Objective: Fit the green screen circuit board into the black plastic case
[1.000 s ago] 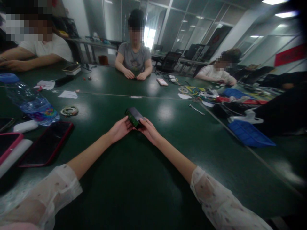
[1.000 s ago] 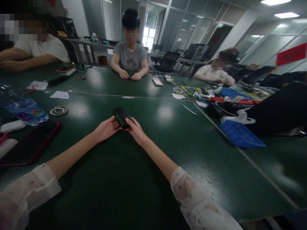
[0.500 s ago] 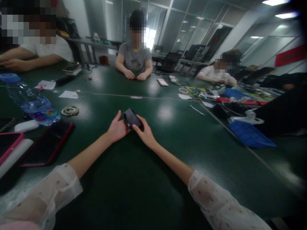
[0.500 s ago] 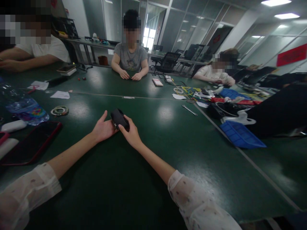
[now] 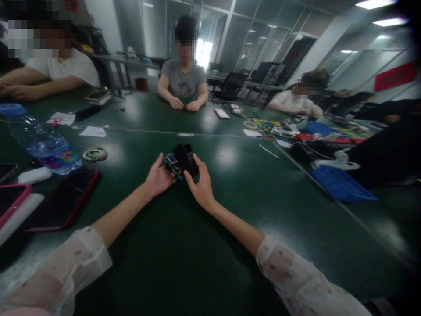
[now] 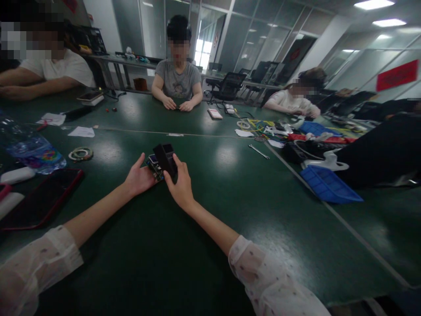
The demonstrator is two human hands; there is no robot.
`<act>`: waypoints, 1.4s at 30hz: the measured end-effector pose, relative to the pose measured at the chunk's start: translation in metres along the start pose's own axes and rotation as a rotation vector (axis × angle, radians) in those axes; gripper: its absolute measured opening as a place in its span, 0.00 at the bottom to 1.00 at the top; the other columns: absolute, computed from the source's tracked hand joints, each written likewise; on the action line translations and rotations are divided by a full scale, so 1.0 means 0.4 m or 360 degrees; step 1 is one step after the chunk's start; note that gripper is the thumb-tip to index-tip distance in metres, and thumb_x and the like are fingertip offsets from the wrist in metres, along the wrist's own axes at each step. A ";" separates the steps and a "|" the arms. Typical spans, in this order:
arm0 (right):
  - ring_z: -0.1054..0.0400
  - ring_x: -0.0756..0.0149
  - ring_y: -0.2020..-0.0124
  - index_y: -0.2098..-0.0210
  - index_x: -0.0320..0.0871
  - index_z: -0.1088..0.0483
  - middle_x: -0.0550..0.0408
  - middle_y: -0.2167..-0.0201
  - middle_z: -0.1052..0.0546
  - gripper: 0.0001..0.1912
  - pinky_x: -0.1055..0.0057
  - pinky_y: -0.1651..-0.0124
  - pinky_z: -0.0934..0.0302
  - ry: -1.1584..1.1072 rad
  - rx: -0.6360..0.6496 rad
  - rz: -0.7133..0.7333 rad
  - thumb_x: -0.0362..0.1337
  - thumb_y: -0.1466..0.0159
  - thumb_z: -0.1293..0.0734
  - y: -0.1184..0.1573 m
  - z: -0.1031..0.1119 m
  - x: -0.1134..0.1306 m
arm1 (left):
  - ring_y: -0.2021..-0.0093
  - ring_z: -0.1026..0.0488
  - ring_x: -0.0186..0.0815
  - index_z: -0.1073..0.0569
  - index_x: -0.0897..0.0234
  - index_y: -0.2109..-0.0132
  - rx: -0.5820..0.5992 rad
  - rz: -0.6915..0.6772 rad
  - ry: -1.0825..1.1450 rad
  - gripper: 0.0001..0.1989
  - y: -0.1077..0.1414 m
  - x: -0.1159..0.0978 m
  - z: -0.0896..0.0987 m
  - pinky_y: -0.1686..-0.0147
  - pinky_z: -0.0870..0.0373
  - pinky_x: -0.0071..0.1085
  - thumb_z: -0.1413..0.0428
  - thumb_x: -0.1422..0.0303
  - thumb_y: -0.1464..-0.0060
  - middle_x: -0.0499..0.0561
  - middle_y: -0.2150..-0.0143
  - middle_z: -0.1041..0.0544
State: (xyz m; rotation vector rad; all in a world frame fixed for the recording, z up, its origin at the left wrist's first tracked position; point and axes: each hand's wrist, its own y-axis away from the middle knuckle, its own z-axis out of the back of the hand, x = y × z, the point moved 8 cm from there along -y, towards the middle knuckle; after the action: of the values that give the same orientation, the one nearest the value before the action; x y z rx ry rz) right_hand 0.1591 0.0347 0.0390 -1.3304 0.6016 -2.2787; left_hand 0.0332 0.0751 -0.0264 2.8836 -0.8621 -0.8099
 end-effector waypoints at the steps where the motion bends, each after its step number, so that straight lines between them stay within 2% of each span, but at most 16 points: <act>1: 0.39 0.51 0.41 0.32 0.56 0.52 0.48 0.40 0.36 0.31 0.46 0.37 0.43 0.0010 -0.0061 0.0007 0.44 0.32 0.39 -0.005 0.013 -0.001 | 0.50 0.25 0.47 0.32 0.68 0.42 -0.0003 0.0000 0.0015 0.31 0.001 -0.001 -0.001 0.46 0.35 0.41 0.52 0.46 0.39 0.61 0.52 0.21; 5: 0.40 0.51 0.41 0.32 0.55 0.51 0.47 0.40 0.37 0.31 0.45 0.37 0.43 0.0102 -0.0209 0.0006 0.43 0.32 0.39 -0.037 0.063 -0.026 | 0.50 0.24 0.48 0.33 0.68 0.42 -0.0022 -0.0023 0.0060 0.30 0.005 -0.007 -0.006 0.46 0.34 0.42 0.52 0.47 0.38 0.62 0.51 0.22; 9: 0.39 0.51 0.43 0.33 0.57 0.49 0.46 0.44 0.37 0.30 0.45 0.39 0.42 0.0207 -0.0217 -0.0037 0.40 0.33 0.39 -0.062 0.088 -0.096 | 0.48 0.24 0.49 0.36 0.68 0.39 -0.0046 -0.0019 0.0102 0.31 0.009 -0.009 -0.008 0.46 0.33 0.43 0.55 0.48 0.36 0.63 0.48 0.23; 13: 0.37 0.49 0.46 0.34 0.52 0.45 0.44 0.48 0.37 0.30 0.43 0.42 0.40 0.0346 -0.0210 -0.0147 0.38 0.35 0.38 -0.059 0.093 -0.184 | 0.48 0.25 0.49 0.39 0.67 0.36 -0.0073 -0.0014 0.0114 0.32 0.010 -0.010 -0.003 0.45 0.34 0.44 0.53 0.48 0.37 0.63 0.47 0.23; 17: 0.35 0.49 0.50 0.36 0.46 0.40 0.42 0.51 0.35 0.28 0.44 0.47 0.37 0.0647 -0.0121 -0.0252 0.36 0.36 0.38 -0.051 0.083 -0.225 | 0.47 0.25 0.49 0.41 0.67 0.35 -0.0067 -0.0002 0.0132 0.33 0.007 -0.009 0.000 0.44 0.34 0.45 0.54 0.48 0.36 0.63 0.46 0.24; 21: 0.35 0.48 0.50 0.35 0.42 0.43 0.38 0.48 0.35 0.29 0.46 0.49 0.35 0.0905 0.0018 -0.0317 0.34 0.35 0.40 -0.053 0.070 -0.224 | 0.47 0.25 0.50 0.40 0.69 0.35 -0.0059 -0.0010 0.0164 0.32 0.007 -0.010 -0.002 0.44 0.35 0.45 0.55 0.49 0.35 0.64 0.47 0.24; 27: 0.37 0.44 0.46 0.34 0.39 0.47 0.34 0.46 0.38 0.31 0.46 0.48 0.36 0.1010 0.0092 -0.0304 0.33 0.36 0.39 -0.050 0.059 -0.215 | 0.48 0.25 0.50 0.39 0.68 0.36 -0.0044 -0.0006 0.0167 0.31 0.008 -0.010 -0.005 0.43 0.36 0.44 0.54 0.50 0.35 0.63 0.48 0.23; 32: 0.42 0.42 0.42 0.34 0.40 0.48 0.34 0.43 0.41 0.32 0.43 0.45 0.39 0.0985 0.0047 -0.0257 0.32 0.37 0.39 -0.044 0.057 -0.218 | 0.47 0.25 0.50 0.40 0.67 0.35 -0.0060 -0.0006 0.0156 0.31 0.005 -0.009 0.002 0.43 0.36 0.45 0.53 0.50 0.36 0.63 0.48 0.23; 36: 0.44 0.40 0.42 0.34 0.43 0.50 0.35 0.43 0.43 0.34 0.41 0.47 0.38 0.0912 0.0003 -0.0246 0.34 0.38 0.38 -0.042 0.059 -0.225 | 0.47 0.25 0.50 0.40 0.68 0.35 -0.0040 -0.0008 0.0144 0.32 0.003 -0.009 0.004 0.43 0.36 0.45 0.53 0.50 0.36 0.63 0.47 0.23; 42: 0.44 0.43 0.42 0.35 0.42 0.49 0.37 0.45 0.43 0.33 0.41 0.44 0.40 0.0838 -0.0149 -0.0210 0.37 0.38 0.37 -0.049 0.078 -0.217 | 0.46 0.25 0.50 0.41 0.67 0.34 -0.0054 0.0000 0.0118 0.33 0.005 -0.008 0.005 0.42 0.36 0.44 0.53 0.49 0.37 0.62 0.46 0.24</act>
State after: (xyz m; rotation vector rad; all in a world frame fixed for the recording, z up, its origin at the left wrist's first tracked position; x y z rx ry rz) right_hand 0.2224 0.0948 0.0035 -0.8166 0.8147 -2.7590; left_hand 0.0289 0.0754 -0.0265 2.8642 -0.8327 -0.7057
